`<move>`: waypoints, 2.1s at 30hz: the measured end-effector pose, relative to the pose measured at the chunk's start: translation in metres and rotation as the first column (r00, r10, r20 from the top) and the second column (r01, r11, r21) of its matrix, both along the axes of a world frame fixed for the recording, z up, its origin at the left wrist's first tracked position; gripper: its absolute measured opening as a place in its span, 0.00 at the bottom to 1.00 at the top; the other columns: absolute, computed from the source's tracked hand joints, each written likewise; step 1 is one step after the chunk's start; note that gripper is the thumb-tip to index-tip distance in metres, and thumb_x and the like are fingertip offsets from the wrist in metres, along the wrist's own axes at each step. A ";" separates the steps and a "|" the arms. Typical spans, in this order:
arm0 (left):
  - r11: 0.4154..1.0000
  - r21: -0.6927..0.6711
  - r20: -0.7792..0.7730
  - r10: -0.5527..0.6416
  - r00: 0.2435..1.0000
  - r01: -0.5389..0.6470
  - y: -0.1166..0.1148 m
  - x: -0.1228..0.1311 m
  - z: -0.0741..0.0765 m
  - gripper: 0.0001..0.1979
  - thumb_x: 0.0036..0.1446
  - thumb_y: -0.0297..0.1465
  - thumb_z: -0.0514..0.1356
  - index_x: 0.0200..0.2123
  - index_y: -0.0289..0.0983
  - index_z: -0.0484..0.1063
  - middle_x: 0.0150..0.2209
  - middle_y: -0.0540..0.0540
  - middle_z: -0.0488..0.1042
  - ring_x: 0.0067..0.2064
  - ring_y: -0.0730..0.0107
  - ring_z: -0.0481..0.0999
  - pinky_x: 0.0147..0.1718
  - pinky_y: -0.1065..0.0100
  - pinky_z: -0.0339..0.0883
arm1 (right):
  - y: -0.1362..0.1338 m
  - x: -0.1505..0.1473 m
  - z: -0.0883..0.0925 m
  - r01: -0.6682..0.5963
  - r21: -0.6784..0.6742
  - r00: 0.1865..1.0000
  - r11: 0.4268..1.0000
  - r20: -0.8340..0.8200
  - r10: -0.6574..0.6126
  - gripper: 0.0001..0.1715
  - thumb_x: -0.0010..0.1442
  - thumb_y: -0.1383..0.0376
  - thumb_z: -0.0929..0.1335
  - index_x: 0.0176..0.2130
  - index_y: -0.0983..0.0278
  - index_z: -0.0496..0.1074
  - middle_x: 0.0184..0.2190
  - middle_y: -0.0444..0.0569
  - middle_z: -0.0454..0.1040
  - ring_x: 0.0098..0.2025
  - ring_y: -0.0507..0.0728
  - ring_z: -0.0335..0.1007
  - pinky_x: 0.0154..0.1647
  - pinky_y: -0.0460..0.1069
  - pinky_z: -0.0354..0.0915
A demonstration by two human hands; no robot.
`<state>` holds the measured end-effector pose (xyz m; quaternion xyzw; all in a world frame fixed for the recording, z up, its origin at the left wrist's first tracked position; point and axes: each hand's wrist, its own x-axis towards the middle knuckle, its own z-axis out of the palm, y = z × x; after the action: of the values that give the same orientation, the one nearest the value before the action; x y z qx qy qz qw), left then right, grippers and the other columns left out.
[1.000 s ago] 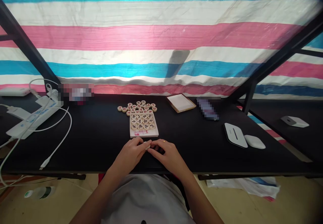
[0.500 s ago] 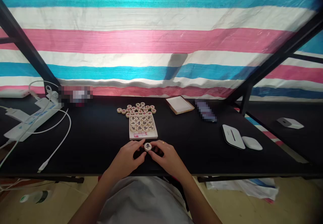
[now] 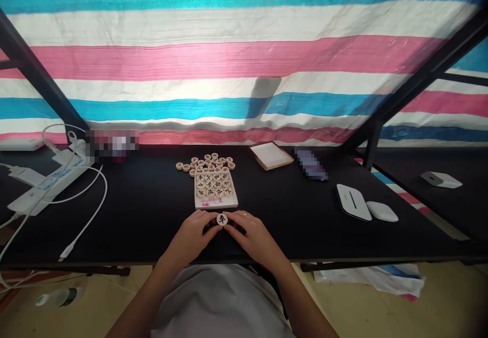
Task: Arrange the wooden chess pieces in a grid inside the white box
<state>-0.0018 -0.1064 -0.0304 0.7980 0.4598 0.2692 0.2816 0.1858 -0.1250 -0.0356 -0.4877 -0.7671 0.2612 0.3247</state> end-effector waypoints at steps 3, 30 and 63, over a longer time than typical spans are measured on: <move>1.000 0.016 -0.008 0.000 1.000 0.000 0.000 0.000 -0.001 0.08 0.58 0.31 0.58 0.41 0.39 0.73 0.37 0.48 0.75 0.39 0.67 0.73 0.40 0.67 0.68 | 0.001 0.000 -0.001 0.007 -0.006 1.000 1.000 -0.005 -0.007 0.16 0.62 0.65 0.64 0.50 0.60 0.71 0.42 0.49 0.75 0.44 0.56 0.70 0.46 0.51 0.66; 0.998 0.014 0.063 -0.060 0.996 0.059 -0.001 -0.001 -0.005 0.11 0.59 0.28 0.56 0.45 0.41 0.70 0.43 0.48 0.75 0.43 0.68 0.73 0.44 0.67 0.68 | -0.001 0.000 0.000 0.053 -0.121 0.997 0.991 -0.056 -0.060 0.07 0.59 0.66 0.65 0.40 0.61 0.70 0.35 0.45 0.74 0.34 0.52 0.68 0.36 0.47 0.65; 0.987 0.075 0.004 -0.145 0.989 0.144 -0.004 -0.003 -0.001 0.17 0.63 0.30 0.53 0.55 0.44 0.66 0.45 0.46 0.75 0.46 0.67 0.72 0.48 0.64 0.67 | -0.005 0.001 0.004 0.022 -0.058 0.999 0.998 -0.033 -0.024 0.15 0.60 0.64 0.65 0.48 0.61 0.70 0.35 0.48 0.74 0.36 0.54 0.69 0.39 0.49 0.66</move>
<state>-0.0048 -0.1107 -0.0317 0.8380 0.3890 0.2686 0.2726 0.1868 -0.1295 -0.0313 -0.5010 -0.7481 0.2877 0.3265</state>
